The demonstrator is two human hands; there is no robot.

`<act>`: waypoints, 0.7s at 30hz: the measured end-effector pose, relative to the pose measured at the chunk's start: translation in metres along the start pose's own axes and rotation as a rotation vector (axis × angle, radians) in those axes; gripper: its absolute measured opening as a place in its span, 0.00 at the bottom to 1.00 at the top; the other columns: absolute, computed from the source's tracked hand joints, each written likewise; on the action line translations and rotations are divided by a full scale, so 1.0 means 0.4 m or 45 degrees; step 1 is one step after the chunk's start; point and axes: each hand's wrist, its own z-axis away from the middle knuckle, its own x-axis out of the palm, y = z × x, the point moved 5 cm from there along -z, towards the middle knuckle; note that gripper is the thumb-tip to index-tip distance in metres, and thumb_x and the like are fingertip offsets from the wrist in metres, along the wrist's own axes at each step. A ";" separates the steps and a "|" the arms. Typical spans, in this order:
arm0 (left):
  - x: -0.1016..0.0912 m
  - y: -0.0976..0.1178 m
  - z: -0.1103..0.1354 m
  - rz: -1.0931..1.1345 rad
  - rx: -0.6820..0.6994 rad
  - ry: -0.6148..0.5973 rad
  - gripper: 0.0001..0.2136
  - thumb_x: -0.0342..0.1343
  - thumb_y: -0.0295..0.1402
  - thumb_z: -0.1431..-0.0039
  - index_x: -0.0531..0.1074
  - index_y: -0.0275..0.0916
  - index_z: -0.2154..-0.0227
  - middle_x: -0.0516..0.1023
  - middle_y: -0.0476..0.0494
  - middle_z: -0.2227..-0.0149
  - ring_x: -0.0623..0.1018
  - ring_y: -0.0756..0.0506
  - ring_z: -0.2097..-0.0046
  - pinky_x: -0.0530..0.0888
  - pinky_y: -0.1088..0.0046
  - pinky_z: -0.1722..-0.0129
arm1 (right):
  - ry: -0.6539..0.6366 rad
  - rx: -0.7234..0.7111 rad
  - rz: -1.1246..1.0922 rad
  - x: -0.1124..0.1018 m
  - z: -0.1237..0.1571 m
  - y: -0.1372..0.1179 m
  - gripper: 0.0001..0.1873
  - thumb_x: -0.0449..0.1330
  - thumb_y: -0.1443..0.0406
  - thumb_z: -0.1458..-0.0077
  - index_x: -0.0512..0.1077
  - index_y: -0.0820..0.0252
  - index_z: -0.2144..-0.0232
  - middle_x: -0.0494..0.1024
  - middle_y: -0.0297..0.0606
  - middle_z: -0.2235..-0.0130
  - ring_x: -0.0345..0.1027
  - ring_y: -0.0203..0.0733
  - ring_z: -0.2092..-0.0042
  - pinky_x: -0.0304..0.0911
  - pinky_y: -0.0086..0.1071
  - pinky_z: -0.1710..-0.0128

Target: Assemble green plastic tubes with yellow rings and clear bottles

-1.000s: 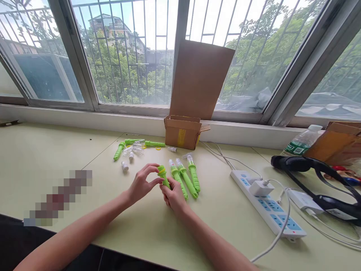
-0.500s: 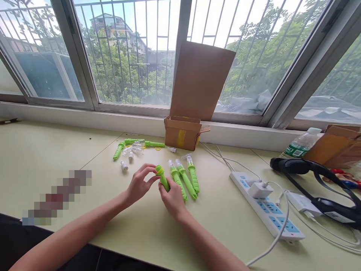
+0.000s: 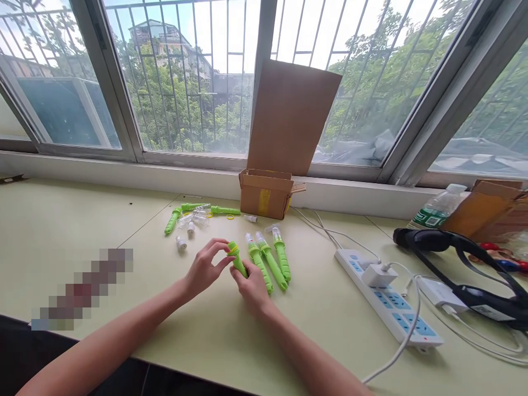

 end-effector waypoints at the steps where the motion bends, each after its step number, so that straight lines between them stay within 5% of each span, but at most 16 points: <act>1: 0.000 0.000 0.000 -0.004 0.000 -0.004 0.04 0.55 0.33 0.40 0.67 0.41 0.63 0.73 0.43 0.58 0.76 0.46 0.57 0.75 0.67 0.57 | -0.018 0.028 -0.046 0.002 0.000 0.001 0.13 0.56 0.55 0.47 0.62 0.56 0.75 0.54 0.25 0.82 0.47 0.31 0.82 0.45 0.27 0.84; 13: -0.003 -0.010 -0.003 0.044 -0.030 -0.002 0.05 0.57 0.33 0.42 0.67 0.40 0.64 0.73 0.42 0.55 0.75 0.45 0.54 0.73 0.64 0.55 | -0.149 0.155 -0.257 0.005 0.001 0.004 0.13 0.58 0.55 0.48 0.63 0.57 0.72 0.59 0.22 0.83 0.46 0.27 0.86 0.42 0.23 0.88; 18: -0.006 -0.018 0.001 0.101 0.006 0.043 0.05 0.57 0.31 0.42 0.67 0.40 0.65 0.73 0.42 0.55 0.75 0.45 0.54 0.73 0.64 0.54 | -0.171 0.112 -0.158 0.010 0.002 -0.001 0.13 0.56 0.54 0.46 0.64 0.58 0.70 0.60 0.23 0.83 0.48 0.29 0.86 0.46 0.25 0.87; 21: -0.008 -0.018 0.005 0.099 0.033 0.079 0.05 0.57 0.31 0.42 0.67 0.40 0.65 0.74 0.42 0.56 0.75 0.45 0.54 0.74 0.65 0.55 | -0.050 0.006 0.023 0.007 0.004 -0.011 0.12 0.55 0.54 0.45 0.64 0.57 0.70 0.60 0.25 0.82 0.52 0.31 0.84 0.49 0.27 0.85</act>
